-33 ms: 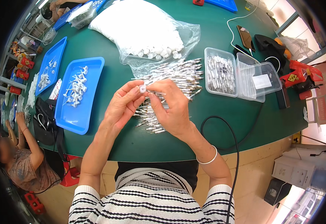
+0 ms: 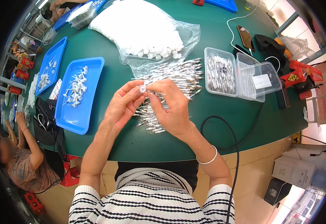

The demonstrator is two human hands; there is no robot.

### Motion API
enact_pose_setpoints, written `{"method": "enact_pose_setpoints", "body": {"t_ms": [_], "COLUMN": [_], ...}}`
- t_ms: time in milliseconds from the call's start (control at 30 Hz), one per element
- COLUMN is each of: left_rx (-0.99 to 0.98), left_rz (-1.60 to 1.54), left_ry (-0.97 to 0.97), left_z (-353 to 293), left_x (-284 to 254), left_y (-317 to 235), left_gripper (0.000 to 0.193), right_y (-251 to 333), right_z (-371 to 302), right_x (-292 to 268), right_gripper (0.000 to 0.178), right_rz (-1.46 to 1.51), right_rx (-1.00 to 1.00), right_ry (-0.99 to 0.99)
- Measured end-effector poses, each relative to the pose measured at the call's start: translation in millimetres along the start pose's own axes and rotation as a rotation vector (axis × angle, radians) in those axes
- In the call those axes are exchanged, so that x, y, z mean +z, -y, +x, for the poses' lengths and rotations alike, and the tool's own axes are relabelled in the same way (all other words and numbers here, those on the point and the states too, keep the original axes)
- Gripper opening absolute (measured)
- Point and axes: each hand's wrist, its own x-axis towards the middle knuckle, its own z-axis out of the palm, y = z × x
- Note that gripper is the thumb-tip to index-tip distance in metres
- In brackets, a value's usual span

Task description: The person sits at a green workbench and repeatedly picks up small white plastic caps and silver metal rods. They insert the rods into the caps by hand and place the assembled units into a blue tray. The process is repetitive and involves handling small parts one at a time.

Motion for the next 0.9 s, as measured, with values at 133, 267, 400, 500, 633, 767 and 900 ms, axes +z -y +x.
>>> {"method": "enact_pose_setpoints", "body": {"t_ms": [133,267,400,500,633,767,900], "left_rx": [0.002,-0.006,-0.017,-0.025,-0.024,-0.02,-0.021], "left_rz": [-0.004,-0.019,-0.032,-0.031,-0.032,-0.045,-0.061], "left_ry": [0.005,0.011,0.012,0.007,0.006,0.013,0.006], "left_z": [-0.3,-0.4,-0.2,0.3,0.3,0.4,0.3], "left_x": [0.0,0.9,0.3,-0.3,-1.3,-1.0,-0.7], "left_y": [0.9,1.1,0.9,1.4,1.9,1.7,1.8], "left_gripper": [0.023,0.023,0.023,0.024,0.025,0.025,0.025], "right_y": [-0.2,0.5,0.6,0.5,0.9,1.1,1.2], "right_z": [-0.4,-0.4,0.5,0.8,0.1,-0.5,-0.8], "right_x": [1.1,0.3,0.1,-0.6,0.1,0.7,0.9], "right_gripper": [0.021,0.02,0.02,0.019,0.02,0.023,0.024], "right_rz": [-0.025,-0.046,-0.048,-0.047,-0.045,-0.062,-0.064], "right_rx": [-0.019,-0.025,-0.034,-0.042,-0.043,-0.066,-0.068], "right_ry": [-0.001,0.004,0.005,0.006,0.007,0.008,0.011]}}
